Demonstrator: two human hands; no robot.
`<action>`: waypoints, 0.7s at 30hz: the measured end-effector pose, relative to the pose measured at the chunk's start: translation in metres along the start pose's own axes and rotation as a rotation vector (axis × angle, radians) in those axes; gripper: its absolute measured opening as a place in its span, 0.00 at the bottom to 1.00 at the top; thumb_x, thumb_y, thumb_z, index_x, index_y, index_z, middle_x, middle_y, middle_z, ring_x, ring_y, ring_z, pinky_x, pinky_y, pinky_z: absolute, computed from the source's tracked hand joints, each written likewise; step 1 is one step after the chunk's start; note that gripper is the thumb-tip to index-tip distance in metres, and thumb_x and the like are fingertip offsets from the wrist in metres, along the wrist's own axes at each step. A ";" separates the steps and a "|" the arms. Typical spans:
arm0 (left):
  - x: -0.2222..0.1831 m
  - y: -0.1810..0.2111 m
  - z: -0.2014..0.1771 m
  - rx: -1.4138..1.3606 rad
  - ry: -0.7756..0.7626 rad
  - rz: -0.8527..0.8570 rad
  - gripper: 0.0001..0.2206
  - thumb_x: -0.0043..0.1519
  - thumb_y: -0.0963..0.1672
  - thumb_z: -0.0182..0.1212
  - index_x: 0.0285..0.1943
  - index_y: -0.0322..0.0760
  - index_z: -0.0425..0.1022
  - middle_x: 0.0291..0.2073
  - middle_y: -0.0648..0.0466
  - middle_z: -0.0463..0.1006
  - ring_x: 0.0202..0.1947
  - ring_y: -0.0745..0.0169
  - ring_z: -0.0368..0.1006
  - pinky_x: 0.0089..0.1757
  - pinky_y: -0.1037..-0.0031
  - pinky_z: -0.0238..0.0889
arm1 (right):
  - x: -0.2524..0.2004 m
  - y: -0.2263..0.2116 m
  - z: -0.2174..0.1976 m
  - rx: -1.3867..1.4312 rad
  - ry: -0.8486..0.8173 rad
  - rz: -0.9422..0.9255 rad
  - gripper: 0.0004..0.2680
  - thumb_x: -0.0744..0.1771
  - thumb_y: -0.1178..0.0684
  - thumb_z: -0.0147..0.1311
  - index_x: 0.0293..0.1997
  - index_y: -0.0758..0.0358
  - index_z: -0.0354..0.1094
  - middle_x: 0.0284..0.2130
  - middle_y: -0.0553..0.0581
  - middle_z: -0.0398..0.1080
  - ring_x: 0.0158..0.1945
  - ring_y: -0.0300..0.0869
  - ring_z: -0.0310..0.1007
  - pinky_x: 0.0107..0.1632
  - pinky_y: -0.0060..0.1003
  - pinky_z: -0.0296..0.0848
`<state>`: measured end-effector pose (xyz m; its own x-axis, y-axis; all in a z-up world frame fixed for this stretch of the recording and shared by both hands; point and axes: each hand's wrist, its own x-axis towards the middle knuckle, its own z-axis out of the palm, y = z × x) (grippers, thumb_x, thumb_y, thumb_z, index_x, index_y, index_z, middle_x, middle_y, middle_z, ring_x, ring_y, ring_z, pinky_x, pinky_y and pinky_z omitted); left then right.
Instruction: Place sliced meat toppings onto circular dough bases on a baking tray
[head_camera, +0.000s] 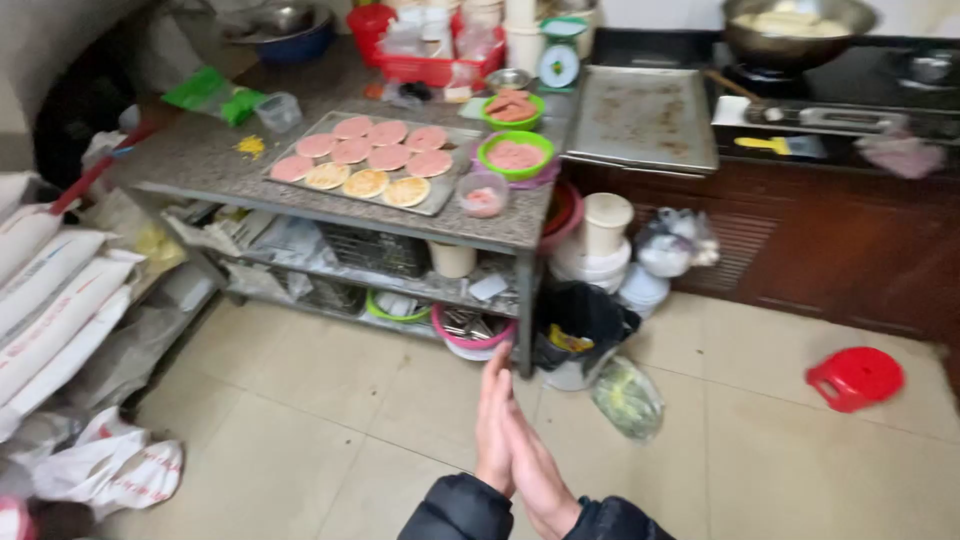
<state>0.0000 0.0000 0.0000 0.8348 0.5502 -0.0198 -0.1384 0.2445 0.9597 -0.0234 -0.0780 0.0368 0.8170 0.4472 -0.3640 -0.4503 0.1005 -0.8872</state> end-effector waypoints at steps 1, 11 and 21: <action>0.017 0.002 -0.019 0.001 0.014 0.005 0.30 0.73 0.55 0.50 0.83 0.43 0.68 0.83 0.54 0.71 0.83 0.64 0.61 0.78 0.67 0.48 | 0.013 -0.001 0.017 -0.004 -0.014 0.004 0.28 0.73 0.38 0.45 0.87 0.51 0.53 0.87 0.45 0.52 0.89 0.31 0.45 0.86 0.35 0.44; 0.133 0.069 -0.060 -0.264 0.235 -0.417 0.38 0.67 0.59 0.52 0.90 0.55 0.59 0.89 0.60 0.60 0.89 0.67 0.50 0.80 0.66 0.37 | 0.166 0.058 0.055 -0.444 -0.334 -0.104 0.26 0.75 0.37 0.25 0.89 0.45 0.35 0.89 0.45 0.31 0.90 0.35 0.25 0.86 0.38 0.28; 0.332 0.047 -0.063 1.008 -0.314 0.548 0.34 0.80 0.56 0.36 0.88 0.29 0.57 0.85 0.39 0.61 0.86 0.39 0.51 0.76 0.49 0.38 | 0.401 -0.125 0.090 0.697 -0.220 0.434 0.30 0.74 0.32 0.32 0.79 0.70 0.58 0.81 0.86 0.58 0.84 0.70 0.56 0.85 0.63 0.47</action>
<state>0.2373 0.2447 0.0207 0.9085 0.1317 0.3967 -0.1534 -0.7778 0.6095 0.3283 0.1689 0.0277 0.4642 0.7282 -0.5042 -0.8856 0.3721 -0.2780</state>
